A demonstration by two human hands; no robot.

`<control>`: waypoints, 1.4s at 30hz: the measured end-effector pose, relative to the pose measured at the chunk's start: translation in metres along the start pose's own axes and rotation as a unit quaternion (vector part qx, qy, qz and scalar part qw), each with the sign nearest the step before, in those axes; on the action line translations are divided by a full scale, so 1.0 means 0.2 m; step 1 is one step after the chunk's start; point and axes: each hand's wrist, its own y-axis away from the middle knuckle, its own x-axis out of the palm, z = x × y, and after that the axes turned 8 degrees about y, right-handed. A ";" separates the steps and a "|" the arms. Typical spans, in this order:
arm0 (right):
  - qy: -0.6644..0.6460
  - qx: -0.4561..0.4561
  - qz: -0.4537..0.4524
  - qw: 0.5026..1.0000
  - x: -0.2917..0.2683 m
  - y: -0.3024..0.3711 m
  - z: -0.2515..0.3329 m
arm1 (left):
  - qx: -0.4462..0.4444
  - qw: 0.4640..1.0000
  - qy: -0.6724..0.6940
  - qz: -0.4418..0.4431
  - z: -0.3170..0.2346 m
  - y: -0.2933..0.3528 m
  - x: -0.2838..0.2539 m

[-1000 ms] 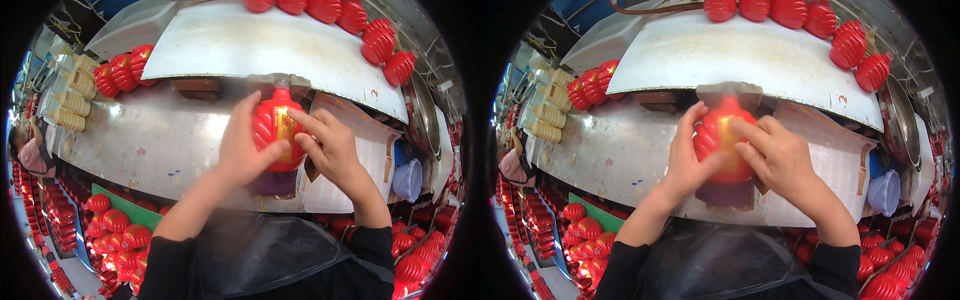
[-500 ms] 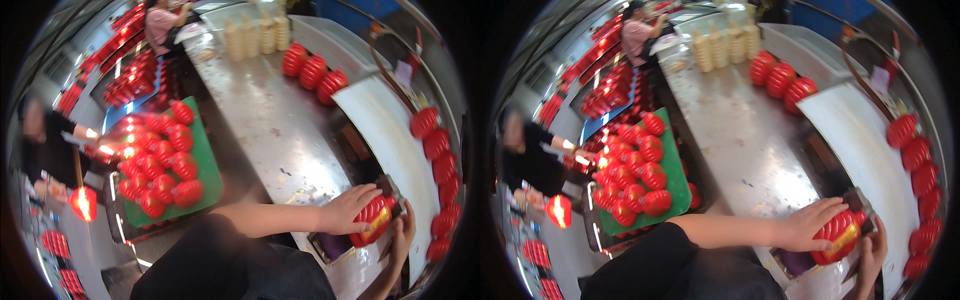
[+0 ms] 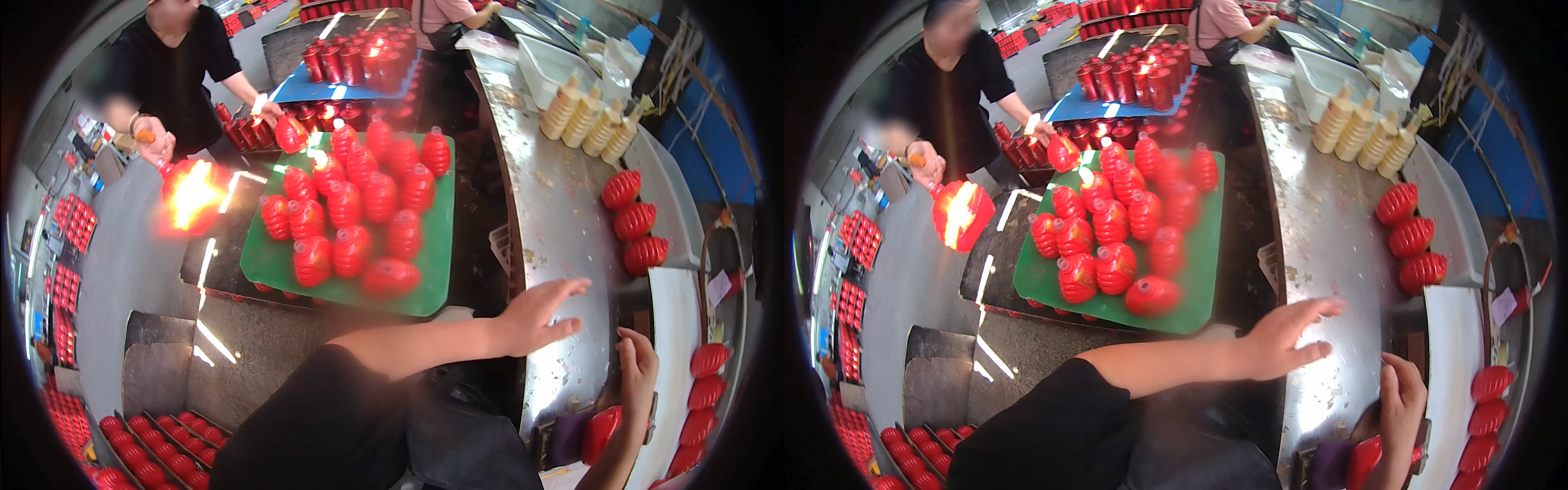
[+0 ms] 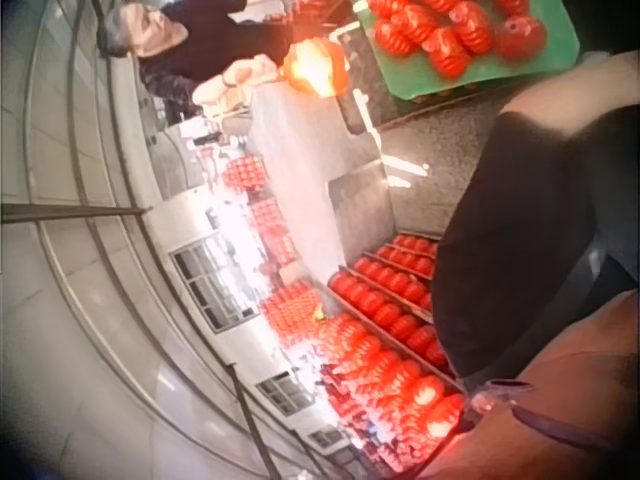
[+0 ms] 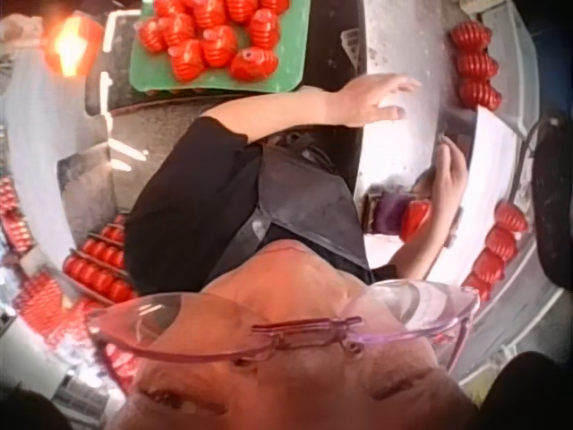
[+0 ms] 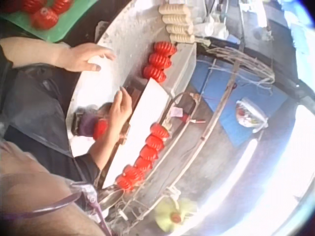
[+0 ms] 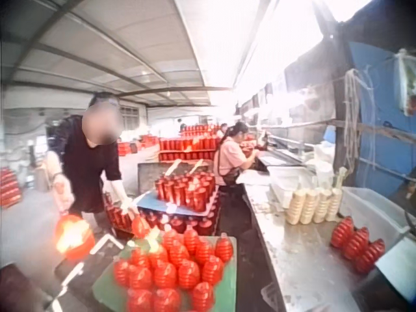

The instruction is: The person repeatedly picks up red plastic bottles, applies a rectangular label to the front, smooths it with their fingers, and places the labeled bottles on a nearby tray. The process is repeated for multiple bottles in a continuous sequence.

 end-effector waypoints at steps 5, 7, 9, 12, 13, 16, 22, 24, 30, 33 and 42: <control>-0.015 -0.030 0.043 0.998 0.44 -0.36 -0.07 | -0.025 0.988 0.077 -0.134 -0.06 0.10 -0.52; -0.021 0.020 0.090 0.995 0.57 -0.48 -0.17 | 0.003 0.971 0.084 -0.224 -0.08 0.15 -0.69; -0.039 0.061 0.089 0.993 0.68 -0.57 -0.29 | -0.017 0.953 0.110 -0.283 -0.11 0.21 -0.87; 0.050 0.075 0.050 0.995 0.75 -0.69 -0.44 | 0.024 0.903 0.120 -0.412 -0.14 0.35 -1.11; 0.090 0.053 0.024 0.994 0.76 -0.71 -0.49 | 0.061 0.882 0.109 -0.454 -0.14 0.40 -1.19; 0.171 0.039 -0.019 0.984 0.77 -0.73 -0.57 | 0.097 0.772 0.164 -0.606 -0.14 0.62 -1.43; 0.420 -0.041 -0.104 0.900 0.78 -0.77 -0.51 | 0.177 0.530 0.299 -0.773 -0.25 1.14 -1.95; 0.367 -0.080 -0.116 0.920 0.79 -0.84 -0.45 | 0.213 0.545 0.326 -0.742 -0.33 1.26 -2.09; 0.219 -0.127 -0.075 0.965 0.83 -0.98 -0.27 | 0.350 0.712 0.452 -0.408 -0.47 1.28 -2.33; 0.204 -0.147 -0.061 0.966 0.86 -0.96 -0.19 | 0.336 0.741 0.301 -0.498 -0.48 1.25 -2.38; 0.113 -0.134 -0.001 0.985 0.89 -0.85 0.08 | 0.287 0.791 0.409 -0.353 -0.57 1.16 -2.20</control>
